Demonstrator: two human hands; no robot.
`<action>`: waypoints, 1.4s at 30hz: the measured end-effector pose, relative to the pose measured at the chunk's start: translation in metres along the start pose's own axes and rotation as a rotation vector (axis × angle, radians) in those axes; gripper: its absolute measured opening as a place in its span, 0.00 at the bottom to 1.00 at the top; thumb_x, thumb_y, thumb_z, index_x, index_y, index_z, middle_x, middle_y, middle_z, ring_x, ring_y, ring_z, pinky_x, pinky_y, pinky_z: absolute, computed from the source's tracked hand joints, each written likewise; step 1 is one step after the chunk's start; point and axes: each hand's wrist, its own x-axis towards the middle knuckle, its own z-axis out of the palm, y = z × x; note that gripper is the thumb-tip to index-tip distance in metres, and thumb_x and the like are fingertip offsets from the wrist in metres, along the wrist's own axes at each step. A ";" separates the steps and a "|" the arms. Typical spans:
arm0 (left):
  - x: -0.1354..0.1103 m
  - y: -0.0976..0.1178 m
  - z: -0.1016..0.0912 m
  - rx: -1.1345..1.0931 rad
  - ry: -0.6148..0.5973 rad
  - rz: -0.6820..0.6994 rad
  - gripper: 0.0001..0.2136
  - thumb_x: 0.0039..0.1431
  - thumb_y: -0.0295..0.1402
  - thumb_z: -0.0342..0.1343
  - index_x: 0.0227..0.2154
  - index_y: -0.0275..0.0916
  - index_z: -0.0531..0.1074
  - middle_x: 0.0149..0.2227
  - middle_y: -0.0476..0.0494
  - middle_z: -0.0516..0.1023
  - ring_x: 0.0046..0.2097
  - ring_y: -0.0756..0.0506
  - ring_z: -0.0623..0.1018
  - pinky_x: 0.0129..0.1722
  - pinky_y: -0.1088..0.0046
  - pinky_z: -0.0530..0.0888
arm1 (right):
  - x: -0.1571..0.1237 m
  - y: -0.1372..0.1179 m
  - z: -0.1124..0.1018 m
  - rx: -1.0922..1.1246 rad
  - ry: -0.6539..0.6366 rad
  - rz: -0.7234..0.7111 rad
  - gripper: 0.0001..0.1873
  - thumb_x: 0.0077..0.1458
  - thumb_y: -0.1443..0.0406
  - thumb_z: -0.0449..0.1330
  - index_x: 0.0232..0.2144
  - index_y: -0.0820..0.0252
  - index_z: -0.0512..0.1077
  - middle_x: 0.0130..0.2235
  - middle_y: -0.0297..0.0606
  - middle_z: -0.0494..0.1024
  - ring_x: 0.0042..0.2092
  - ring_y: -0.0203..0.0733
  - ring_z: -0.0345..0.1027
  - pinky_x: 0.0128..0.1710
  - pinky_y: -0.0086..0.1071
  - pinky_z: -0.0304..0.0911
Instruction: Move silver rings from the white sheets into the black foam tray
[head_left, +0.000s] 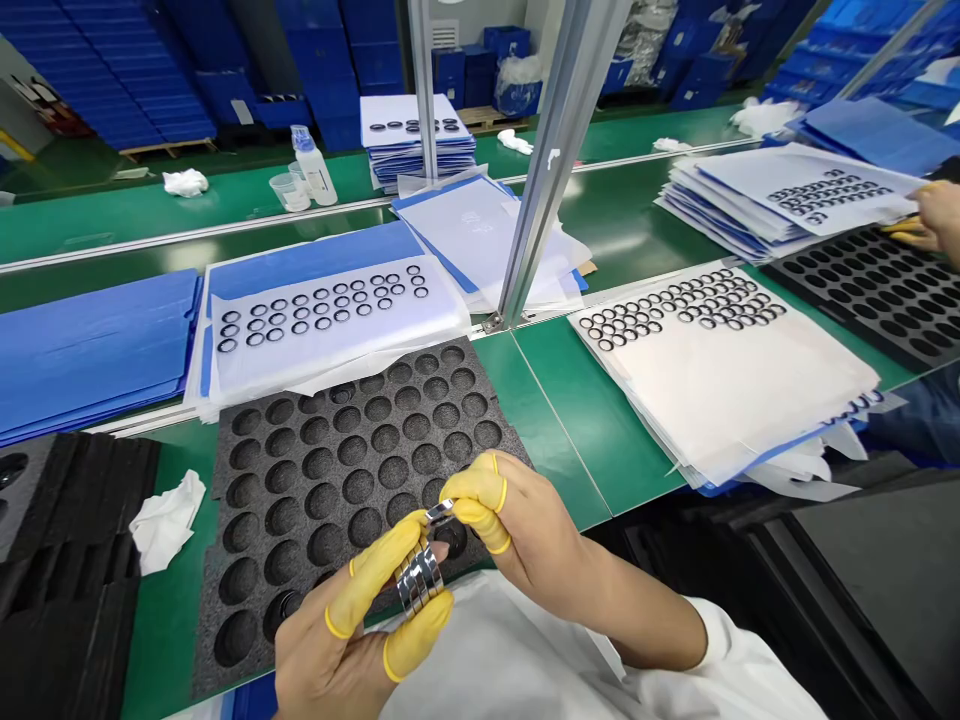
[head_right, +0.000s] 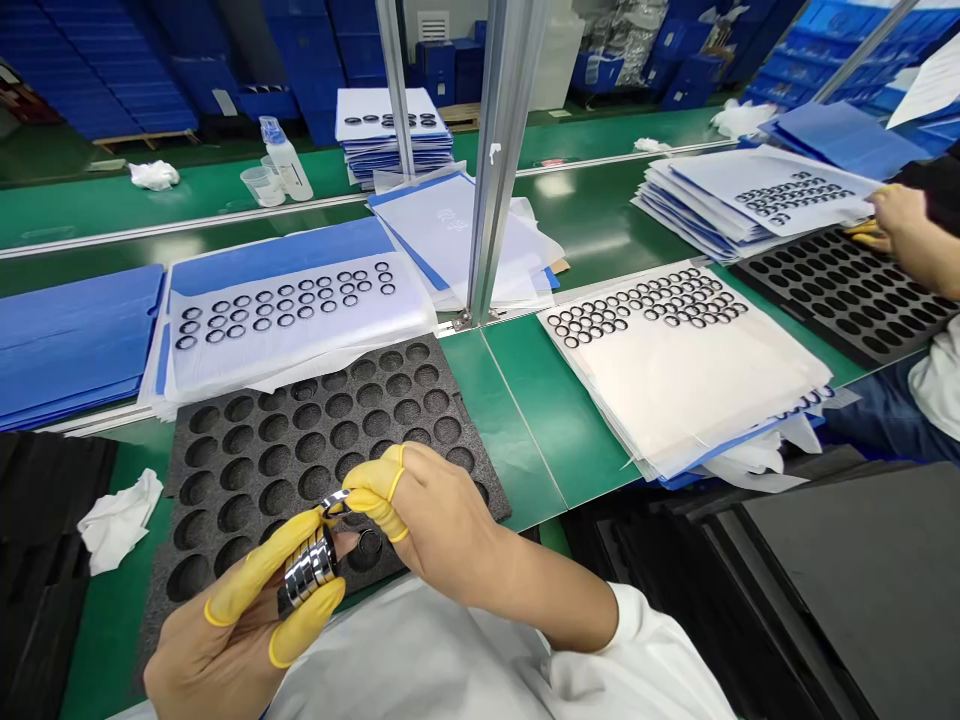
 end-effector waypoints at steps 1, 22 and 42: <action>-0.001 -0.001 0.000 0.001 0.003 0.002 0.24 0.53 0.30 0.73 0.54 0.46 0.80 0.43 0.47 0.88 0.36 0.43 0.88 0.40 0.73 0.86 | 0.001 0.001 0.000 -0.006 -0.002 -0.017 0.09 0.72 0.69 0.46 0.44 0.57 0.65 0.36 0.38 0.74 0.34 0.39 0.63 0.36 0.32 0.63; 0.004 -0.018 -0.007 0.047 -0.082 -0.122 0.31 0.53 0.24 0.71 0.60 0.52 0.75 0.53 0.53 0.85 0.45 0.47 0.87 0.52 0.77 0.81 | -0.001 -0.006 0.009 0.570 -0.091 0.341 0.17 0.70 0.55 0.57 0.34 0.59 0.77 0.32 0.35 0.70 0.34 0.34 0.65 0.35 0.28 0.66; 0.020 -0.014 -0.019 0.085 -0.297 0.072 0.28 0.62 0.28 0.66 0.64 0.49 0.69 0.50 0.47 0.85 0.46 0.48 0.86 0.48 0.80 0.82 | 0.008 0.000 0.001 1.260 -0.657 0.826 0.27 0.59 0.43 0.64 0.35 0.64 0.74 0.20 0.28 0.75 0.14 0.24 0.61 0.15 0.18 0.51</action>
